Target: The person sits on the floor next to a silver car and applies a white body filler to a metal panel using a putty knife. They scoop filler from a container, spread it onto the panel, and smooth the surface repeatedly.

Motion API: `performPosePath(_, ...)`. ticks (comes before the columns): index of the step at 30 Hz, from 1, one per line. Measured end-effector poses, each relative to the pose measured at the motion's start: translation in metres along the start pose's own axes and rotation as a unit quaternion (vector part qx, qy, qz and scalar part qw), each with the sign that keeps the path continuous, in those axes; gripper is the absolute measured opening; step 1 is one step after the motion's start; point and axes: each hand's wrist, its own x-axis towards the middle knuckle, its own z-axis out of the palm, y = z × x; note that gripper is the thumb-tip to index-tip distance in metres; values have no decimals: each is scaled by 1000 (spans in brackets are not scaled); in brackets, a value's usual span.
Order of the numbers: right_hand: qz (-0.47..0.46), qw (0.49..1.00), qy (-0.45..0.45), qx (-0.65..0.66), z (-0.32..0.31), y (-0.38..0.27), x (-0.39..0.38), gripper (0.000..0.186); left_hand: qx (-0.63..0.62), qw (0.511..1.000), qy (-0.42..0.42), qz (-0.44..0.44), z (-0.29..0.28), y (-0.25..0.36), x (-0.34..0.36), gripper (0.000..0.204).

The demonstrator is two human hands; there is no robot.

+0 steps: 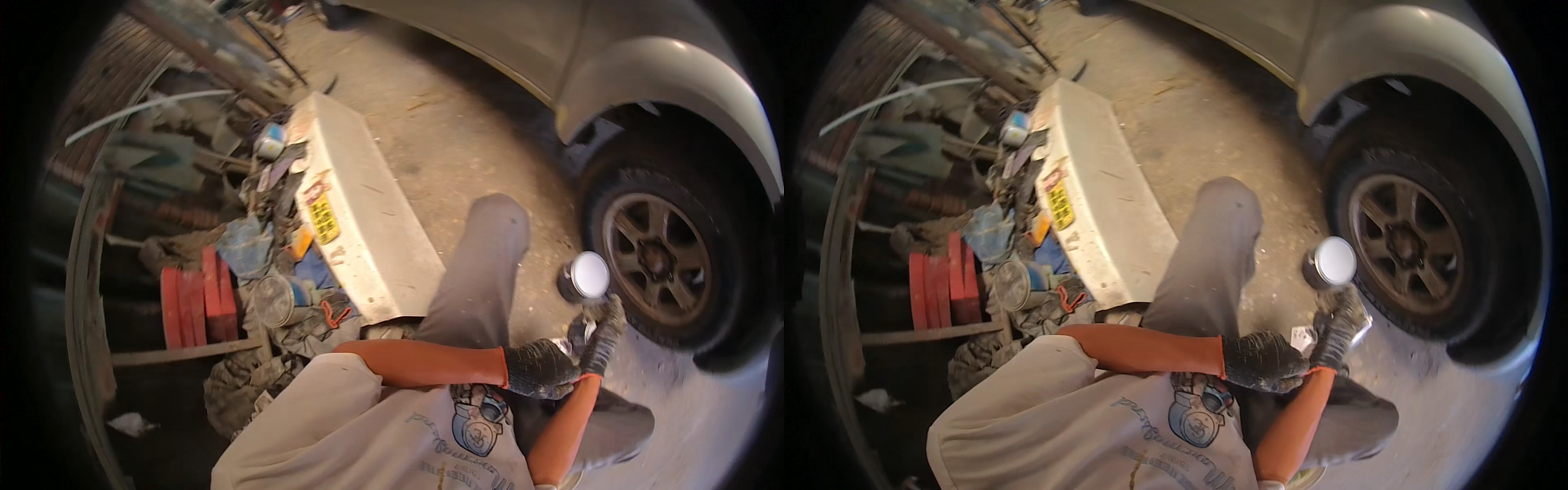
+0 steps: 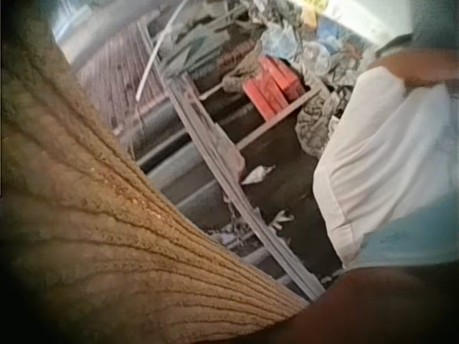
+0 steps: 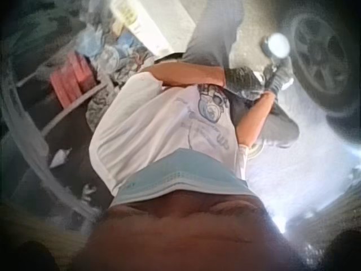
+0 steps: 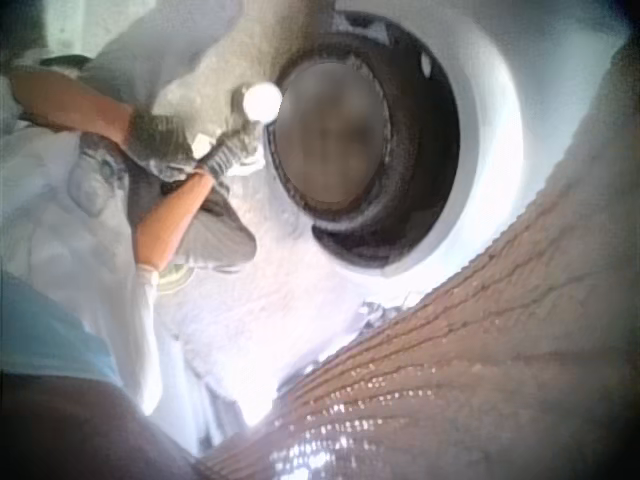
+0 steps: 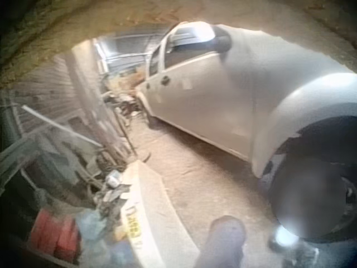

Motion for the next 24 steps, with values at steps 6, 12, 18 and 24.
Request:
performPosePath(6, -139, 985, -62, -77, -32, -1, 14, 20, 740, 641, 127, -157, -115, -89, -87, 27)
performPosePath(12, 24, 998, -59, 21, -41, -49, -20, 43, 347, 696, 152, -610, -305, -208, -332, 43)
performPosePath(18, 135, 989, -25, -60, -46, -21, -23, 45, 444, 640, 135, -613, -319, -251, -420, 50)
performPosePath(24, 94, 989, -50, -102, -43, -21, -29, 45, 522, 613, 159, -572, -305, -269, -429, 53)
